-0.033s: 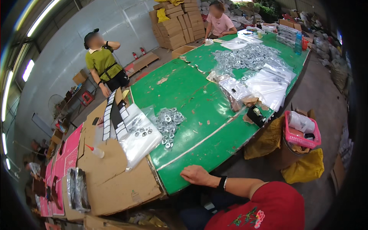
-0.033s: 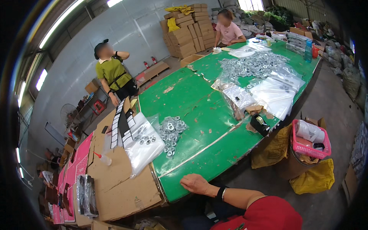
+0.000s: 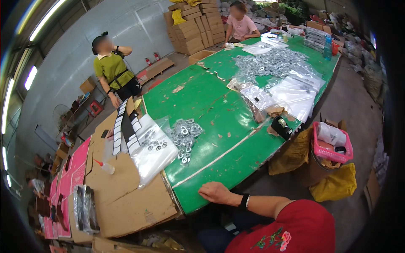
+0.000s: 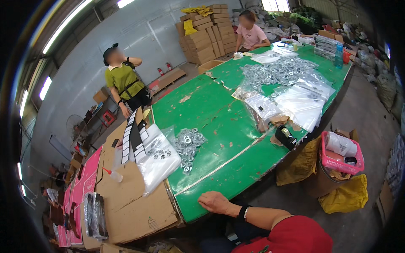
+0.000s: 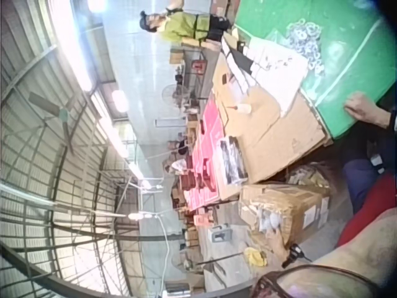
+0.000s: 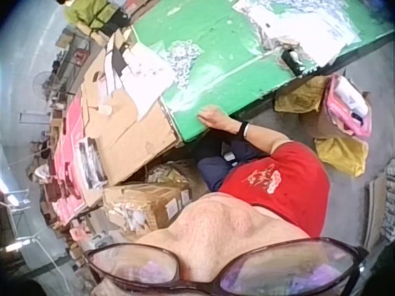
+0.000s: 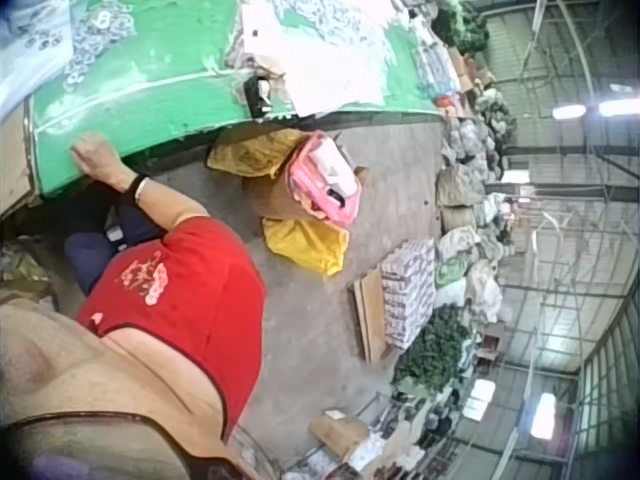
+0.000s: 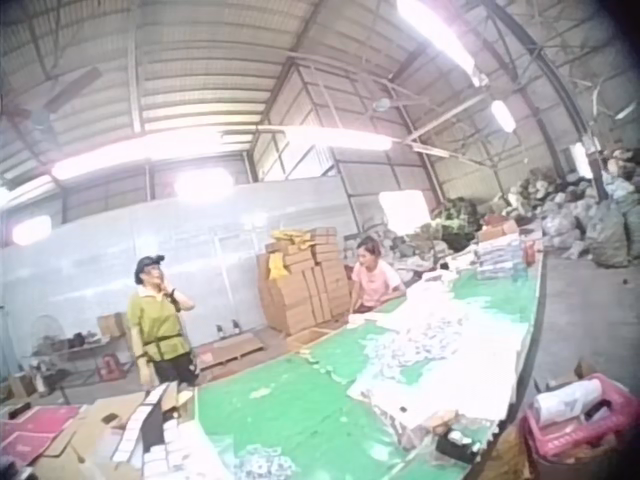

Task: The recorder is walking around a factory environment, observing other workers and briefly adjusting glasses.

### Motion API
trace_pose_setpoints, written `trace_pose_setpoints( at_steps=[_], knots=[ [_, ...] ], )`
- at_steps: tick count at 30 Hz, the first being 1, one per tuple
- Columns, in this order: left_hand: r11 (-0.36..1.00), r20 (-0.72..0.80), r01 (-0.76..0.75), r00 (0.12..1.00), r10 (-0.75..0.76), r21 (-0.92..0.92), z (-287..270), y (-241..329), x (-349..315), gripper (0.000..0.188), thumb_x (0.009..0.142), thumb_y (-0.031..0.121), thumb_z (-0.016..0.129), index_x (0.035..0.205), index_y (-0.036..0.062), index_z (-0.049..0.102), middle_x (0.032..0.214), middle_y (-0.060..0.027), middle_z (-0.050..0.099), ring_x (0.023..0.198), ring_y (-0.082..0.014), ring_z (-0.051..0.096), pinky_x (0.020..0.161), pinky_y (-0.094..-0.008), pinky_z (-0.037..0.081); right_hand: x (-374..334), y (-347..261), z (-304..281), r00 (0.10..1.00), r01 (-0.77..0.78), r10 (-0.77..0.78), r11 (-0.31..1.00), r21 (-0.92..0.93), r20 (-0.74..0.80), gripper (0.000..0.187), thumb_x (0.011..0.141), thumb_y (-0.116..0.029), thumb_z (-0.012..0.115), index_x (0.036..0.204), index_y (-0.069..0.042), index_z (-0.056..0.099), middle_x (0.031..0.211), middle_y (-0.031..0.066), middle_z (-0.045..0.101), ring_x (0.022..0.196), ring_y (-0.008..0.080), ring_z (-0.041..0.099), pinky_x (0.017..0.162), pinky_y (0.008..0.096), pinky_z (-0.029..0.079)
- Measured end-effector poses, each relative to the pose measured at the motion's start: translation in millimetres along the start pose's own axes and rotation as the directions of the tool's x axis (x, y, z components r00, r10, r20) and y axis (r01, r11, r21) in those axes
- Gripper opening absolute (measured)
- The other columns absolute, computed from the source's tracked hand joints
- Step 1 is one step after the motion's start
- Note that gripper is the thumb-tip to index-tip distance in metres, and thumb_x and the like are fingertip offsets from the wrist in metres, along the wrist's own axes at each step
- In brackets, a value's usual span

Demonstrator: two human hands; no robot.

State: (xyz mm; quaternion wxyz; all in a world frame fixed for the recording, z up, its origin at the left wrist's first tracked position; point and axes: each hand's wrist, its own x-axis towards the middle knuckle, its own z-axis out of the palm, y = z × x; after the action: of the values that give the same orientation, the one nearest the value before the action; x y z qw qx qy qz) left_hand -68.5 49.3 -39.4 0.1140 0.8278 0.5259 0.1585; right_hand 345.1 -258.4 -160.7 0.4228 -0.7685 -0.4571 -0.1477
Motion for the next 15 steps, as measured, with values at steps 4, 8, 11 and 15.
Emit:
trace_pose_setpoints(
  at_steps=[4,8,11,15],
  knots=[
    [1.000,0.000,-0.002,1.000,0.002,0.005,-1.9,0.5,1.3,0.033,0.089,0.017,0.067,0.119,0.0024,0.062,0.103,-0.0219,0.066,0.096,-0.0400,0.062,0.084,-0.0480,0.048,-0.1,-2.4,-0.2,1.000,-0.003,0.003,1.000,0.009,-0.005,0.009,0.094,-0.018,0.066,0.093,-0.010,0.062,0.082,0.0094,0.060,0.080,0.0299,0.064,0.072,0.0416,0.051],
    [1.000,0.002,-0.005,1.000,0.004,0.007,-2.4,0.9,2.9,0.033,0.089,0.017,0.068,0.119,0.0024,0.062,0.103,-0.0220,0.066,0.096,-0.0402,0.062,0.084,-0.0482,0.048,-0.6,-1.3,-0.1,1.000,-0.012,0.012,1.000,-0.010,0.020,0.009,0.095,-0.018,0.065,0.094,-0.010,0.063,0.083,0.0095,0.061,0.080,0.0300,0.065,0.072,0.0415,0.051],
    [1.000,0.002,-0.004,1.000,0.004,0.011,-3.4,1.5,2.8,0.033,0.089,0.017,0.068,0.118,0.0023,0.063,0.103,-0.0220,0.066,0.095,-0.0403,0.062,0.084,-0.0484,0.048,-0.8,0.1,0.6,1.000,-0.007,0.007,1.000,-0.005,0.023,0.009,0.095,-0.018,0.065,0.095,-0.010,0.062,0.083,0.0094,0.061,0.081,0.0300,0.065,0.072,0.0415,0.051],
    [1.000,0.005,-0.008,1.000,0.008,0.015,-3.8,2.2,4.5,0.033,0.089,0.017,0.068,0.117,0.0023,0.063,0.102,-0.0221,0.066,0.095,-0.0405,0.062,0.083,-0.0486,0.048,-1.2,0.6,1.7,1.000,-0.008,0.008,1.000,0.002,0.022,0.009,0.095,-0.018,0.065,0.095,-0.009,0.062,0.083,0.0094,0.061,0.081,0.0300,0.065,0.072,0.0415,0.051]
  ],
)
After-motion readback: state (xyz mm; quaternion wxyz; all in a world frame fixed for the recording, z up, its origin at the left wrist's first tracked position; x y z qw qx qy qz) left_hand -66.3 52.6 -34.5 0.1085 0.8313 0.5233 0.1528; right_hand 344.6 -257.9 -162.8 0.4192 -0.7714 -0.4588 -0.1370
